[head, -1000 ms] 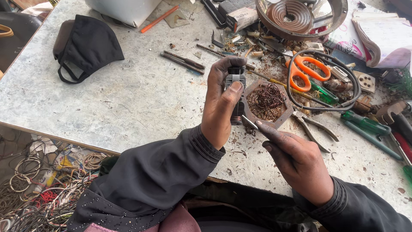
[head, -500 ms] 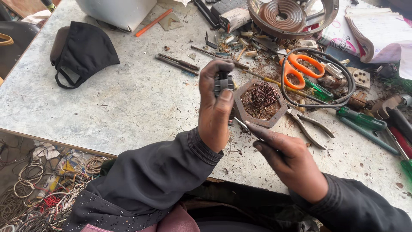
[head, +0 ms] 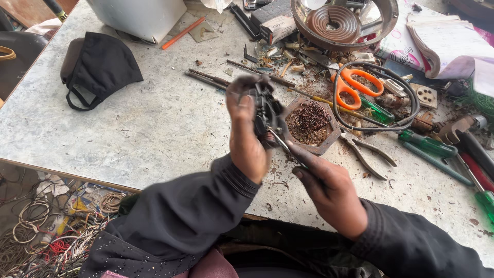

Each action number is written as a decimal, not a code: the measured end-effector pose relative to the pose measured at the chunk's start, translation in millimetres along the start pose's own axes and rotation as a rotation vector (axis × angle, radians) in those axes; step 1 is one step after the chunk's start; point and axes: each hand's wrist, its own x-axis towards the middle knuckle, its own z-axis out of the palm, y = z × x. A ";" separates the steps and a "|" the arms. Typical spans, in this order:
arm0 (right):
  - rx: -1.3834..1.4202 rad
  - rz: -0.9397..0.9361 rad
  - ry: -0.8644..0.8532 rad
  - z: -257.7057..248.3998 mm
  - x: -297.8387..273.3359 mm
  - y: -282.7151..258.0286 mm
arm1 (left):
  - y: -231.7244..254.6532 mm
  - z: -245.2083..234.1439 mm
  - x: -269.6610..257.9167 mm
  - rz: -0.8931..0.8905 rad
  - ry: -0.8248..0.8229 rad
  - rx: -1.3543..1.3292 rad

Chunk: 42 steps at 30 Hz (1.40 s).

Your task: The person manipulates a small black plastic electrical component and a bundle of copper wire on a cluttered workbench. They use pliers and a screwdriver to adjust and assemble parts of the component while handling the wire.

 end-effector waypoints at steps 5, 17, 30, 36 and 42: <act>-0.107 -0.109 -0.003 -6.6 0.1 -4.1 | -3.7 6.9 -2.8 -0.045 -0.030 -0.159; -0.191 -0.052 -0.049 -19.1 -2.7 -8.8 | 9.5 -1.4 1.1 0.044 -0.072 0.020; -0.167 0.237 -0.276 -55.3 3.4 -16.6 | 11.6 -6.3 -6.3 0.423 -0.271 0.848; -0.059 0.027 -0.159 -34.5 -1.4 -11.7 | -6.9 -4.8 -5.6 0.304 -0.096 0.644; -0.039 0.051 -0.064 -14.5 -6.5 -4.9 | -5.9 -3.2 -4.6 0.257 -0.020 0.369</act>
